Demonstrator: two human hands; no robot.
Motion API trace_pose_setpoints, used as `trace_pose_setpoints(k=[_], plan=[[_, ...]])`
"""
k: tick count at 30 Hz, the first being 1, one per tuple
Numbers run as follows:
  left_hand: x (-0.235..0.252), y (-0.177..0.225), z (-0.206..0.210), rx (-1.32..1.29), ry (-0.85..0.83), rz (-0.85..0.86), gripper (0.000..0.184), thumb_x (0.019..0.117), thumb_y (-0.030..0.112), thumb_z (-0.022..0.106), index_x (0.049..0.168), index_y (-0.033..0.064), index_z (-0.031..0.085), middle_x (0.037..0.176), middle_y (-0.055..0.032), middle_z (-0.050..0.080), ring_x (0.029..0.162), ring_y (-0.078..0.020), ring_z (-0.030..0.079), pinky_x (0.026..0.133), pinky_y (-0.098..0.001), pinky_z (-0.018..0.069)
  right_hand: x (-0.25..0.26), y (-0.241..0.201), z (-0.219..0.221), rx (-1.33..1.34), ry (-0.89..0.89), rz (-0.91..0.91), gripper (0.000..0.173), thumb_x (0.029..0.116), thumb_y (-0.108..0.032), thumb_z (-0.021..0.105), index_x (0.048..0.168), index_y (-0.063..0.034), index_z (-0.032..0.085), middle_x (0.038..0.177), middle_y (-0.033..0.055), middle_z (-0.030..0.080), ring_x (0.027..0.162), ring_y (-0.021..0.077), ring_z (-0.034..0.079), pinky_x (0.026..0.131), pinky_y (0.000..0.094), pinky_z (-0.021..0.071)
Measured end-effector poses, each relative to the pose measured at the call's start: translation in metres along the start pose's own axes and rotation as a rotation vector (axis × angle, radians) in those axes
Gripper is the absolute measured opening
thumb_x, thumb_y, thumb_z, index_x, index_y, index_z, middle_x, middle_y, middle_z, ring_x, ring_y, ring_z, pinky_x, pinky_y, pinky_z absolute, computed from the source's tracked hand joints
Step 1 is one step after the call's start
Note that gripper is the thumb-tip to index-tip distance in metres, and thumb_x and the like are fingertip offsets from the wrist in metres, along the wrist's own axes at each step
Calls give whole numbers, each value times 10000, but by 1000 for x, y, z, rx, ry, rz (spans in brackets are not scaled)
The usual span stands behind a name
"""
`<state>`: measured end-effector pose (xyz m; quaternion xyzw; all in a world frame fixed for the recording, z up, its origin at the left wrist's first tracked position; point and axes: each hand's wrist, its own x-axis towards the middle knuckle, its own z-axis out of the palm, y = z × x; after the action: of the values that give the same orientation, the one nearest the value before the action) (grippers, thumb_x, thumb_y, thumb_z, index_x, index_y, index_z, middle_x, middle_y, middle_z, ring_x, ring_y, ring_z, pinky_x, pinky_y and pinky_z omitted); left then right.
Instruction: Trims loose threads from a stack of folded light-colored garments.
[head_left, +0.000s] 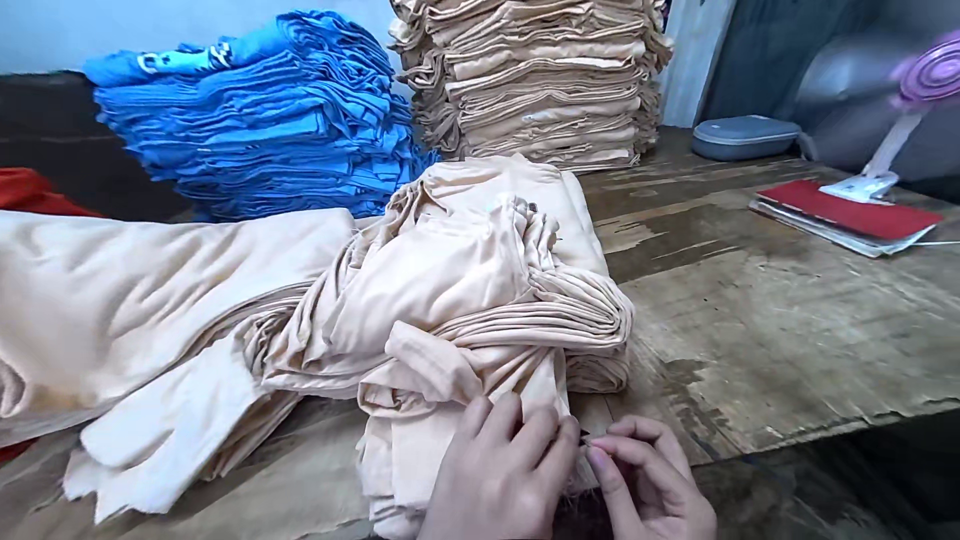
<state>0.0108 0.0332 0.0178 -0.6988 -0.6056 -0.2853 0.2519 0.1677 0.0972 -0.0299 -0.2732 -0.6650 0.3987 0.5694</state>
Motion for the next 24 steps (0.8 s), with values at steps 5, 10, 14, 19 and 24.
trace_pose_setpoints(k=[5, 10, 14, 19, 24], plan=[[-6, -4, -5, -128, -40, -103, 186, 978, 230, 616, 1094, 227, 761, 981, 8, 717, 849, -206, 631, 724, -403, 477, -3, 11, -11, -66, -69, -85, 129, 905, -118, 687, 1030, -100, 710, 1146, 50, 625, 1004, 55, 631, 796, 181, 564], [-23, -15, -8, -386, -122, -233, 139, 872, 159, 680, 990, 182, 751, 924, -13, 666, 864, -155, 652, 766, -363, 546, -3, 9, -2, -170, -127, -195, 397, 852, -258, 834, 1166, -100, 650, 1196, 78, 613, 1126, 99, 610, 920, 242, 557], [-12, -29, 2, -547, -29, -290, 187, 909, 114, 567, 993, 174, 724, 949, 75, 697, 873, -34, 649, 774, -252, 567, 15, 14, 35, 130, -22, -215, 99, 890, -22, 741, 986, -33, 722, 1058, 85, 745, 1004, 140, 731, 841, 269, 640], [5, -43, 18, -751, -58, -542, 116, 966, 174, 611, 1020, 176, 714, 843, 83, 706, 712, -24, 652, 613, -199, 548, 42, 22, 51, 304, -114, -95, 269, 967, -87, 675, 1176, 42, 566, 1037, 79, 662, 927, 112, 672, 820, 263, 599], [5, -47, 14, -905, -105, -567, 151, 945, 119, 650, 1073, 167, 714, 844, 53, 721, 692, -62, 654, 592, -214, 539, 22, 21, 17, -226, 81, -432, 50, 971, -211, 703, 993, -203, 748, 903, -60, 685, 850, 37, 649, 814, 233, 553]])
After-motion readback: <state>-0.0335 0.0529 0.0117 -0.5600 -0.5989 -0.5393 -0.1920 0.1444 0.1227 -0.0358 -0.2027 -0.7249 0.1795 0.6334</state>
